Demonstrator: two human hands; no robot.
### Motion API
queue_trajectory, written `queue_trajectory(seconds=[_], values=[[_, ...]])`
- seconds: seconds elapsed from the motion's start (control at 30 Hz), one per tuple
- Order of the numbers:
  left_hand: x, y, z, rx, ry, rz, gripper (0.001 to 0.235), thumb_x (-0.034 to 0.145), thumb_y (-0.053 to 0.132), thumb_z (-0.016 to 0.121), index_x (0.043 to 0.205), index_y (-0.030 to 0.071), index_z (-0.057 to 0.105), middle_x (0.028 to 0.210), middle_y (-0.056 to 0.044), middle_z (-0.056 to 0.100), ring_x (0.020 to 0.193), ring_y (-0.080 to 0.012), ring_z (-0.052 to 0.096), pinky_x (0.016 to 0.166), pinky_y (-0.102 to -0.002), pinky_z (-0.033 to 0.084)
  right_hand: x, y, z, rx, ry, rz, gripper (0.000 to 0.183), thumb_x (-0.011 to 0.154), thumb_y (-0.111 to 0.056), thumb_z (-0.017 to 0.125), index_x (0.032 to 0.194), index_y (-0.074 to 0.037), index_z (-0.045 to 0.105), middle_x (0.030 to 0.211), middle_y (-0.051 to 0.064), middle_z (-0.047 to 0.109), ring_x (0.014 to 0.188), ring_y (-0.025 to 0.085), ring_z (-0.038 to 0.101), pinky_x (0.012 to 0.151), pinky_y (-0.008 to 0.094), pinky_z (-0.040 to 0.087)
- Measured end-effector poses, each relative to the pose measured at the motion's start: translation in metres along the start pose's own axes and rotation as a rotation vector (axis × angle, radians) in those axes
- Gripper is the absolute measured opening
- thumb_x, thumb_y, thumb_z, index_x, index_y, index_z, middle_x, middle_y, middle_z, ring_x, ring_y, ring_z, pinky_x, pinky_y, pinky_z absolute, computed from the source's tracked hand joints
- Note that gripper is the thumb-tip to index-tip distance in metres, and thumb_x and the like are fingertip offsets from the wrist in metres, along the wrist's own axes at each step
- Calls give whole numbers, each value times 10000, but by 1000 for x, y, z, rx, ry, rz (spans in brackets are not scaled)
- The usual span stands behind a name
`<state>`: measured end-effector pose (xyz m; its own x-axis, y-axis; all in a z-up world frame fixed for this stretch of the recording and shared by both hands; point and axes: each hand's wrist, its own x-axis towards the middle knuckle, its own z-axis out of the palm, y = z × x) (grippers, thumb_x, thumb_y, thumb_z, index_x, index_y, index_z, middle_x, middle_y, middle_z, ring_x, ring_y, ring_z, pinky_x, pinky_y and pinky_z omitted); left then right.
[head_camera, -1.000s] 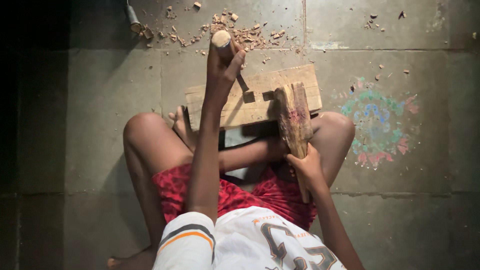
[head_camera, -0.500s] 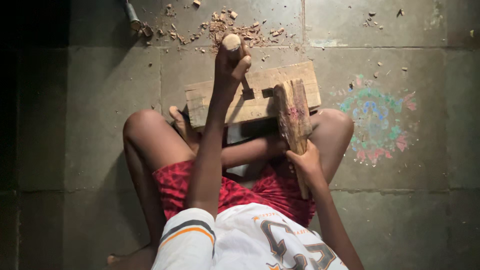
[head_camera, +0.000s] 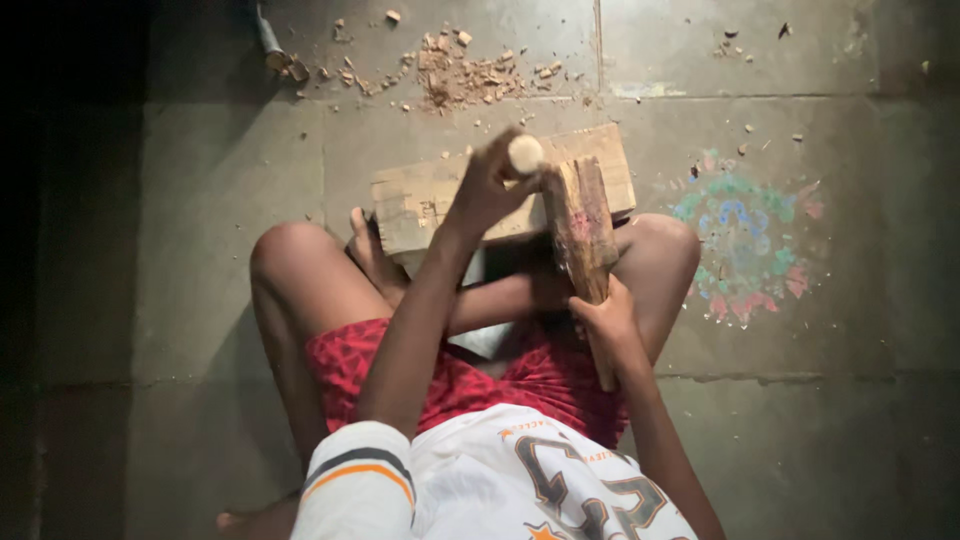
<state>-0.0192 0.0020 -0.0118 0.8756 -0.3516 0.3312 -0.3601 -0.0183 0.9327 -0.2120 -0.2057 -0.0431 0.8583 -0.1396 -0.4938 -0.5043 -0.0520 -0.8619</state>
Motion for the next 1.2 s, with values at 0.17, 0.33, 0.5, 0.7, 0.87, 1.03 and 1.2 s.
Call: queue_trajectory(seconds=[0.17,0.33,0.5,0.7,0.87,1.03,1.2], values=[[-5,-3,2,64,-3,130,472,881,62,816,1279,21,566,967,-56,703,876,-76,702,730,-259,604,-12,-13,3,10,16,-54,381,778,-25,745,1123,-41,582,656,64,610,472,169,573,407,330,469],[0,-15,2,61,20,103,335,925,77,839,1146,35,592,858,-35,668,784,-52,652,648,-254,589,-65,-53,-9,93,-2,-222,284,774,27,730,1039,27,627,710,81,655,540,167,630,470,318,506],[1,-28,8,-85,123,-18,315,930,74,821,1161,36,609,794,-23,648,722,-58,636,600,-265,575,-104,-68,-14,163,-15,-364,152,844,-57,618,973,13,660,704,89,674,555,168,657,495,315,534],[-10,-25,-3,-425,115,-398,331,953,182,658,1260,80,593,950,6,678,849,-69,658,747,-277,583,-77,-55,32,125,-240,-212,403,738,45,746,1127,102,657,888,146,704,720,212,678,614,338,559],[8,-64,1,-976,-12,-444,318,1017,280,609,1249,66,646,1079,-7,665,963,-119,643,896,-316,572,-127,-123,36,186,-95,-357,596,661,31,754,1246,11,640,1124,85,749,1055,153,704,885,270,550],[9,-45,6,-1064,69,-601,357,993,351,654,1181,47,640,957,-32,672,891,-148,662,809,-329,583,-107,-95,35,-131,126,-827,460,792,-71,809,1216,-3,644,1093,112,745,999,191,720,828,292,578],[-5,-46,0,-361,6,-255,355,939,151,663,1286,87,620,955,21,698,802,-54,635,662,-268,580,-39,-34,32,73,-227,-226,394,766,-107,818,1095,51,669,859,169,723,694,252,689,602,353,572]])
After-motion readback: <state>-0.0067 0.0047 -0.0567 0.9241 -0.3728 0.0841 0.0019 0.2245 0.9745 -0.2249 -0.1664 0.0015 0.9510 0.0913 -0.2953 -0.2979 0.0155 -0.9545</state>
